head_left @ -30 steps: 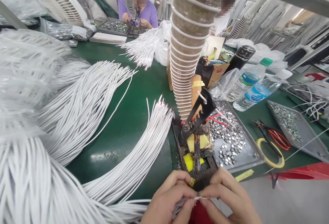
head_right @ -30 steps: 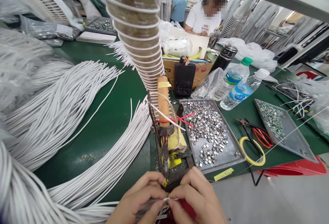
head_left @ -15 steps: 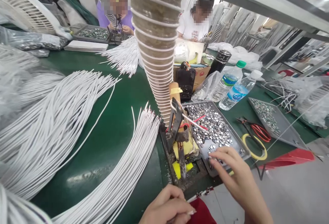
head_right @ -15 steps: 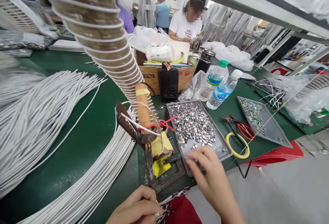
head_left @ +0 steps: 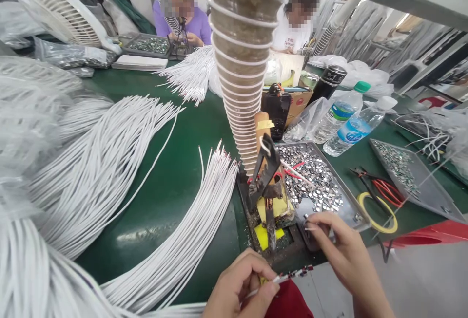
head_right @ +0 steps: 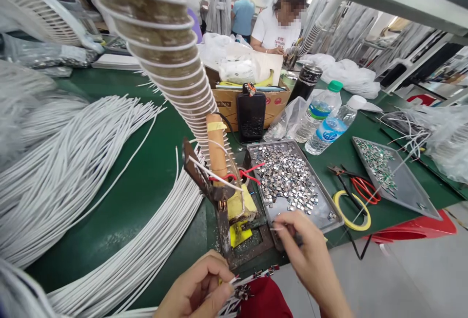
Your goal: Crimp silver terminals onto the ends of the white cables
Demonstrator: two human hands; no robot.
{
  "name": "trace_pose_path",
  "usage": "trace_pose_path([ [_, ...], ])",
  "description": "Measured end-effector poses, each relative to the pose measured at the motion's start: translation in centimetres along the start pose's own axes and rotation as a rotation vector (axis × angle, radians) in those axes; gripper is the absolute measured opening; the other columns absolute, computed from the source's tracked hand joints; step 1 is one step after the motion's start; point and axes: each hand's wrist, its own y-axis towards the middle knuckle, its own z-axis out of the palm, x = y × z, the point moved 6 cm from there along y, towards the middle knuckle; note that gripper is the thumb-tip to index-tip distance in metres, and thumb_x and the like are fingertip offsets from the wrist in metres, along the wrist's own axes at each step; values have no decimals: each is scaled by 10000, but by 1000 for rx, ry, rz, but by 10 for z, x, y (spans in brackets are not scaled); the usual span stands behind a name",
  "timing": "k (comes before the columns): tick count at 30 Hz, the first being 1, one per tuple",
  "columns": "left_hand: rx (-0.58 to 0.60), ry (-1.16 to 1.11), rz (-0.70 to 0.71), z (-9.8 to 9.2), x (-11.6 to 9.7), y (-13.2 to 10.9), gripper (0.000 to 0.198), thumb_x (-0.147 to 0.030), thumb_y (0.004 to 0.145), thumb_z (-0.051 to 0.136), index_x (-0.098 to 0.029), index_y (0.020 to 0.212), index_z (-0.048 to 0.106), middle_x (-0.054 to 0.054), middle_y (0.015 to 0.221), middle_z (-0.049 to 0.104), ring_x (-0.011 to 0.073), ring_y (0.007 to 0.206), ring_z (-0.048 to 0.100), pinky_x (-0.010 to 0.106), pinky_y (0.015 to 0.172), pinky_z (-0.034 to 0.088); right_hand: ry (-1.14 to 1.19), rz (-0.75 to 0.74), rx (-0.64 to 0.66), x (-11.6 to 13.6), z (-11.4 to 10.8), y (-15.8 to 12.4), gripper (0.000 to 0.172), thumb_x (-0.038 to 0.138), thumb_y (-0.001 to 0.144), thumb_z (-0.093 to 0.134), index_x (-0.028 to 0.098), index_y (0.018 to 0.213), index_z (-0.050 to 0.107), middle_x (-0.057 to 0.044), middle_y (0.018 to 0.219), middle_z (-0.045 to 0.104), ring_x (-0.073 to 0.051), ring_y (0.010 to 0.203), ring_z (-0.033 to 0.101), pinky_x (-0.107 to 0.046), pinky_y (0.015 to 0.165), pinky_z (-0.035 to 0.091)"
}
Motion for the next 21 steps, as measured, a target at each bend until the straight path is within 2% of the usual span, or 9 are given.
trace_pose_path([
  [1, -28, -22, 12, 0, -1, 1, 386, -577, 975, 670, -211, 915, 778, -6, 841, 573, 147, 659, 446, 265, 619, 342, 71, -29, -15, 11, 2, -5, 79, 282, 1046, 595, 264, 1010, 662, -5, 808, 720, -156, 685, 678, -242, 624, 561],
  [3, -71, -54, 29, 0, -4, 1, 439, -632, 957, 668, -209, 889, 766, -9, 859, 560, 135, 636, 418, 270, 597, 314, 185, -117, -24, 33, 8, -14, 61, 215, 1021, 635, 271, 1016, 658, 10, 848, 753, -140, 722, 715, -251, 760, 592],
  [5, -95, -87, 44, 0, -10, 1, 414, -598, 964, 685, -201, 869, 753, 1, 904, 572, 128, 636, 408, 270, 596, 311, 251, -197, -25, 51, 13, -17, 83, 185, 1012, 647, 265, 1031, 662, 21, 854, 766, -123, 729, 732, -251, 842, 594],
  [9, -96, -224, 26, 3, -25, 1, 302, -468, 960, 763, -193, 838, 734, 38, 940, 668, 169, 789, 577, 253, 733, 433, 285, -274, -18, 72, 17, -15, 60, 201, 1029, 642, 246, 1042, 679, 19, 804, 754, -110, 695, 723, -219, 743, 592],
  [12, -89, -335, -15, 7, -29, 2, 300, -444, 939, 805, -182, 822, 717, 27, 885, 700, 175, 836, 643, 240, 810, 477, 314, -278, -29, 76, 17, -13, 66, 190, 1022, 646, 236, 1025, 693, 2, 798, 734, -119, 691, 692, -218, 666, 586],
  [16, -122, -385, -52, 9, -30, 2, 282, -392, 895, 864, -169, 808, 715, 18, 881, 713, 158, 822, 666, 223, 805, 495, 291, -276, -70, 72, 15, -19, 107, 160, 1013, 636, 222, 1017, 723, -9, 803, 698, -123, 696, 664, -233, 683, 595],
  [21, -168, -400, -72, 7, -36, 4, 242, -315, 888, 869, -172, 786, 702, 7, 875, 722, 142, 797, 648, 207, 765, 492, 238, -311, -58, 65, 18, -31, 233, 57, 942, 657, 229, 1098, 672, -41, 968, 776, -156, 847, 784, -252, 791, 646],
])
